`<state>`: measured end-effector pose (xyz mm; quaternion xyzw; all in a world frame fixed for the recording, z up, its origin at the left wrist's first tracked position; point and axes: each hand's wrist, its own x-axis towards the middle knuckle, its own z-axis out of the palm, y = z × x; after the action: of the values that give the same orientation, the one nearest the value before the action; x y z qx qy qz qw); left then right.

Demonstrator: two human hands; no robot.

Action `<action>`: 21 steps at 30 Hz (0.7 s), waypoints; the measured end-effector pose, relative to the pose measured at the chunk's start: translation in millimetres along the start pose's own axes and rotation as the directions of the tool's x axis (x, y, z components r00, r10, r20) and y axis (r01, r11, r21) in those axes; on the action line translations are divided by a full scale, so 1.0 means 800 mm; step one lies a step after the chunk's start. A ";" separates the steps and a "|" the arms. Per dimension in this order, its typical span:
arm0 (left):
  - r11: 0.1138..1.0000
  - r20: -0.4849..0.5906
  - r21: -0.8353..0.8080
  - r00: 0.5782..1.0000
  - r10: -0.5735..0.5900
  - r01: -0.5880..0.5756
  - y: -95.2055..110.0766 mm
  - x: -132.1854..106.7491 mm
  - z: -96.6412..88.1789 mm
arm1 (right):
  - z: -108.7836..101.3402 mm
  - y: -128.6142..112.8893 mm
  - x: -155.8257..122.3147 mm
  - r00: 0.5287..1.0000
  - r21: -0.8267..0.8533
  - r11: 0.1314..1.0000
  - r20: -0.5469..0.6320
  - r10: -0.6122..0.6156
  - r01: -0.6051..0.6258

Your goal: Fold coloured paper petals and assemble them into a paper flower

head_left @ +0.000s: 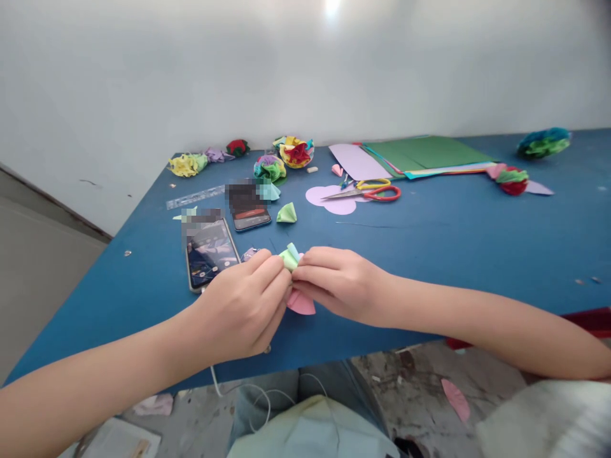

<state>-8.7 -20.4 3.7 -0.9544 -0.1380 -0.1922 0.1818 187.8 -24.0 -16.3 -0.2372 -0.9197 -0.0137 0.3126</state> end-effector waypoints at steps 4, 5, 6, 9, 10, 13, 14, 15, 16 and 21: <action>0.992 0.020 0.123 0.999 0.025 -0.027 0.002 -0.002 0.002 | 0.003 0.002 0.000 1.000 0.022 1.000 -0.018 0.012 -0.011; 0.989 0.022 0.145 0.999 0.028 -0.031 0.002 -0.003 0.003 | 0.003 0.002 0.000 1.000 0.024 1.000 -0.015 0.016 -0.016; 0.986 0.026 0.164 0.999 0.030 -0.034 0.003 -0.004 0.004 | 0.003 0.002 0.001 1.000 0.026 0.999 -0.010 0.020 -0.019; 0.979 0.039 0.202 0.999 0.031 -0.038 0.004 -0.007 0.005 | 0.002 0.001 0.002 1.000 0.029 0.999 0.007 0.028 -0.028; 0.978 0.038 0.206 0.999 0.034 -0.041 0.004 -0.007 0.006 | 0.002 0.001 0.002 1.000 0.026 0.999 0.006 0.027 -0.027; 0.982 0.037 0.183 0.999 0.036 -0.042 0.005 -0.007 0.007 | 0.003 0.001 0.003 1.000 0.009 1.000 -0.012 0.012 -0.011; 0.987 0.036 0.156 0.999 0.029 -0.034 0.005 -0.007 0.006 | 0.003 0.001 0.002 1.000 0.006 1.000 -0.025 0.005 -0.005; 0.994 0.026 0.110 1.000 0.012 -0.014 0.005 -0.007 0.005 | 0.004 0.002 0.001 0.999 0.006 1.000 -0.041 -0.001 0.001; 0.999 -0.003 0.039 1.000 -0.028 0.028 0.005 -0.007 0.004 | 0.004 0.003 0.000 0.998 0.009 1.000 -0.062 -0.010 0.011; 0.682 -0.117 -0.625 0.818 -0.563 0.380 -0.006 -0.003 -0.002 | -0.004 0.005 0.001 0.967 0.086 0.994 -0.252 -0.049 0.073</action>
<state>-13.0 -17.3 5.4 -0.8529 -0.2880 -0.4077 -0.1528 190.9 -20.9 -13.8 -0.1903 -0.8796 -0.0095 0.4359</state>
